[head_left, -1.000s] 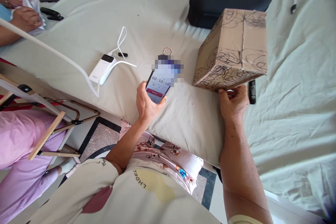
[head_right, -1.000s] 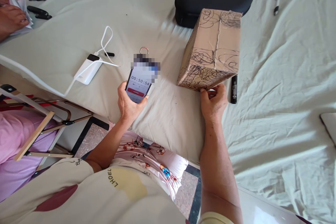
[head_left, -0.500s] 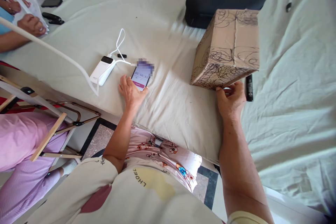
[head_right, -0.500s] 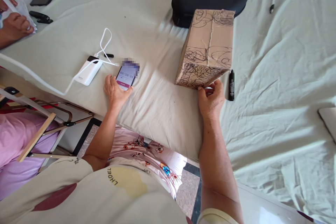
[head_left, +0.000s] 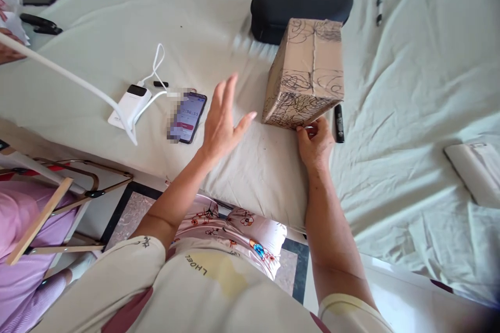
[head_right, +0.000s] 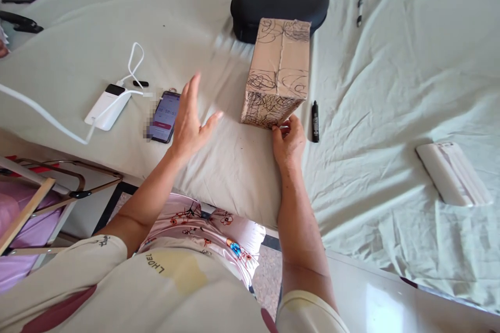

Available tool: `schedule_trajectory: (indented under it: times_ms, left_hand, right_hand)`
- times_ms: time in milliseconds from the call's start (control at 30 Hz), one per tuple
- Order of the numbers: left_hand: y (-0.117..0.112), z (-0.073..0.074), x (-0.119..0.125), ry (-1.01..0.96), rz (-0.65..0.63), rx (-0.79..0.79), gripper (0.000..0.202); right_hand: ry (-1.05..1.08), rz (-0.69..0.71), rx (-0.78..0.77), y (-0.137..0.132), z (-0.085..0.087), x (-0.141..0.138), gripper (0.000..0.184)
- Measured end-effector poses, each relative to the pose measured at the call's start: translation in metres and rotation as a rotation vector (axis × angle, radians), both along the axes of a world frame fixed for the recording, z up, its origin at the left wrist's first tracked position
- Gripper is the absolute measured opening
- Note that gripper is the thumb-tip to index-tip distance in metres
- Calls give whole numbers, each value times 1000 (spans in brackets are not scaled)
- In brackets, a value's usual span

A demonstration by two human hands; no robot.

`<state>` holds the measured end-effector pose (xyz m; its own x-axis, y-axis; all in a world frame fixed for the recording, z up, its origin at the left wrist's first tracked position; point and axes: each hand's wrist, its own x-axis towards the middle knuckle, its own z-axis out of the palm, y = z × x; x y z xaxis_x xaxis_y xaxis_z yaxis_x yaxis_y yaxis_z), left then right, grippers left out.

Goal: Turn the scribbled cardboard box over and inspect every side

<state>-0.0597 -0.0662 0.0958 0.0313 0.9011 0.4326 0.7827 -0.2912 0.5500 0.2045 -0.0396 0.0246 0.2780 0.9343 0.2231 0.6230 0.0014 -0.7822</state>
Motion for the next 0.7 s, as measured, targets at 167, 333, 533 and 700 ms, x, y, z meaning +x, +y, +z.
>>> schedule_trajectory:
  times_ms: [167, 333, 533, 700]
  left_hand:
    - [50, 6, 57, -74, -174, 142, 61]
    - [87, -39, 64, -268, -361, 135, 68]
    - [75, -62, 34, -694, -341, 70, 56]
    - [57, -81, 41, -1044, -382, -331, 70]
  right_hand:
    - [-11, 45, -7, -1, -4, 4, 22]
    - [61, 57, 49, -2, -11, 6, 37]
    - [152, 46, 153, -4, -18, 1, 54]
    - [200, 77, 198, 0, -27, 5, 62]
